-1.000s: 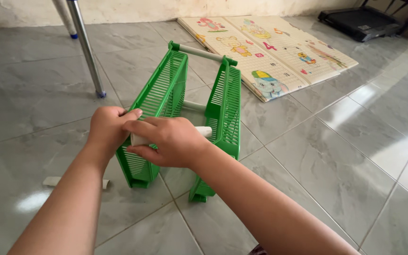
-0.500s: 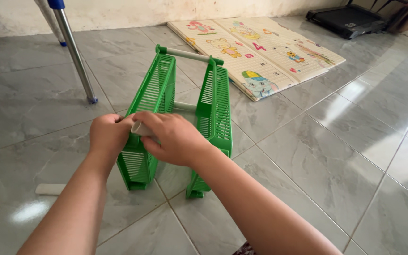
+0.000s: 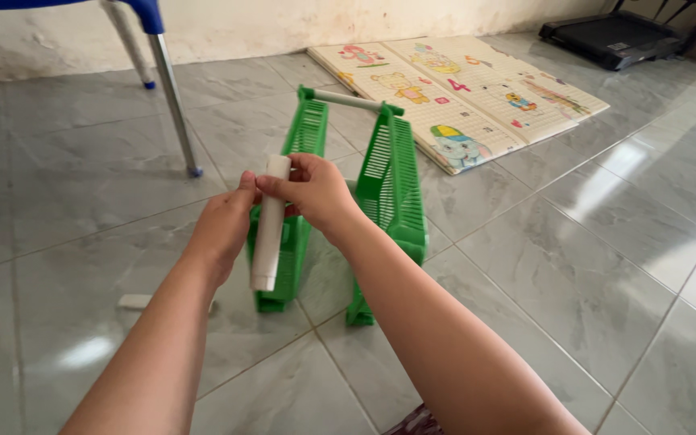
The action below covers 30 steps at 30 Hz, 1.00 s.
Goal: The person assembles a green plastic basket by inserting white plastic rods into the basket's corner holes. They repeatedly insert and remove the rods, testing the fit, and finally secure the rods into the basket frame.
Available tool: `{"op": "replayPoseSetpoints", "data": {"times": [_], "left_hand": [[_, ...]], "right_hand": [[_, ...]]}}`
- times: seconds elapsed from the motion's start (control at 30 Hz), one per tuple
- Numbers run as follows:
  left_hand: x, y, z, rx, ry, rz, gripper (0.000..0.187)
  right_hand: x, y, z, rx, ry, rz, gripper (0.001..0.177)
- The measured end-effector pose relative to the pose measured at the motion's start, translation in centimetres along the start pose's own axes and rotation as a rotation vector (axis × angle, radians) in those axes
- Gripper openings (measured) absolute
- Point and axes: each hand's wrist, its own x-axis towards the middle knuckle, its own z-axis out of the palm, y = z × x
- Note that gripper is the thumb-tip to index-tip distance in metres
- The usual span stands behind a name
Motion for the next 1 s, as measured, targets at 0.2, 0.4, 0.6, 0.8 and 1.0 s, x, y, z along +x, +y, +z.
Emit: {"op": "replayPoseSetpoints", "data": {"times": [0.2, 0.4, 0.6, 0.8, 1.0], "left_hand": [[-3.1, 0.6, -5.1, -0.177, -0.123, -0.081, 0.036], [-1.8, -2.6, -9.6, -0.359, 0.001, -0.131, 0.038], [0.7, -9.9, -13.2, -0.604, 0.217, -0.181, 0.041], [2.8, -17.8, -15.2, -0.395, 0.395, -0.269, 0.047], [3.6, -22.3, -13.1, 0.432, 0.850, -0.388, 0.053]], "right_hand": [[1.6, -1.0, 6.4, -0.119, 0.083, 0.032, 0.051], [3.8, 0.7, 11.6, -0.404, 0.121, -0.017, 0.056], [1.9, 7.6, 17.3, -0.705, 0.107, -0.221, 0.052], [2.4, 16.3, 18.3, -0.438, -0.008, 0.179, 0.051], [6.1, 24.7, 16.1, -0.348, 0.086, 0.183, 0.040]]}}
